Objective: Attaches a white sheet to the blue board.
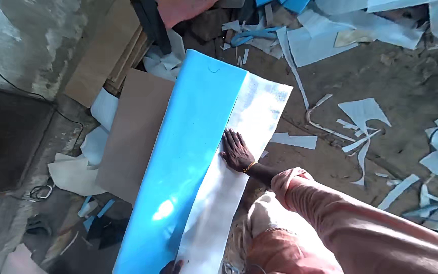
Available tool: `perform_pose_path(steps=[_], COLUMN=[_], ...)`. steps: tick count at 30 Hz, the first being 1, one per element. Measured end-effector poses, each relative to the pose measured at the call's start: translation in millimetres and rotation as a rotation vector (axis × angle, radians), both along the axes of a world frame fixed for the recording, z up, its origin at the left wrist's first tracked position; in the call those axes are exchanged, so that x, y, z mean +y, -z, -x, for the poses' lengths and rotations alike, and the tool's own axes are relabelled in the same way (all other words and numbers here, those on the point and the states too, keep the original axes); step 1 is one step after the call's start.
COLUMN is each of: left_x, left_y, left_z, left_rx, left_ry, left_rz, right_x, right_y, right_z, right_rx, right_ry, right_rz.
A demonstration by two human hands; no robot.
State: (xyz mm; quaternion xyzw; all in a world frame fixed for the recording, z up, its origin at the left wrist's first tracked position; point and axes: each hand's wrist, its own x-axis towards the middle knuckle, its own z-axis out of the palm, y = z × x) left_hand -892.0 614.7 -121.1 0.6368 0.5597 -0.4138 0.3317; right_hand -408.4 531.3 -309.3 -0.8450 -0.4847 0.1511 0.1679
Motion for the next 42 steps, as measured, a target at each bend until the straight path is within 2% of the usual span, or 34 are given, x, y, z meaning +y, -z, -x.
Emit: perform_pose_path(steps=[7, 13, 22, 26, 30, 34, 42], left_x=[-20.3, -37.4, -56.1, -58.0, -49.2, -44.2, -43.5], left_y=[15.0, 26.1, 45.1, 54.5, 53.2, 49.1, 37.3], left_z=[11.7, 10.7, 12.0, 21.7, 28.2, 23.6, 34.0], left_rx=[-0.05, 0.001, -0.017, 0.01, -0.017, -0.027, -0.173], left_ry=[-0.003, 0.059, 0.06, 0.066, 0.073, 0.08, -0.03], left_rz=[-0.083, -0.088, -0.013, -0.096, -0.174, -0.195, -0.384], right_x=[-10.2, -20.0, -33.3, -38.7, -44.5, -43.1, -49.4], right_y=[-1.1, 1.4, -2.1, 0.7, -1.2, 4.8, 5.8], right_z=[52.7, 91.6, 121.9, 132.6, 158.5, 185.4, 213.9], right_rx=[-0.012, -0.002, -0.001, -0.009, 0.042, 0.025, 0.016], right_ry=[-0.07, -0.146, -0.267, -0.329, -0.411, -0.408, -0.478], right_rz=[-0.006, -0.039, -0.041, -0.088, -0.075, -0.075, -0.109])
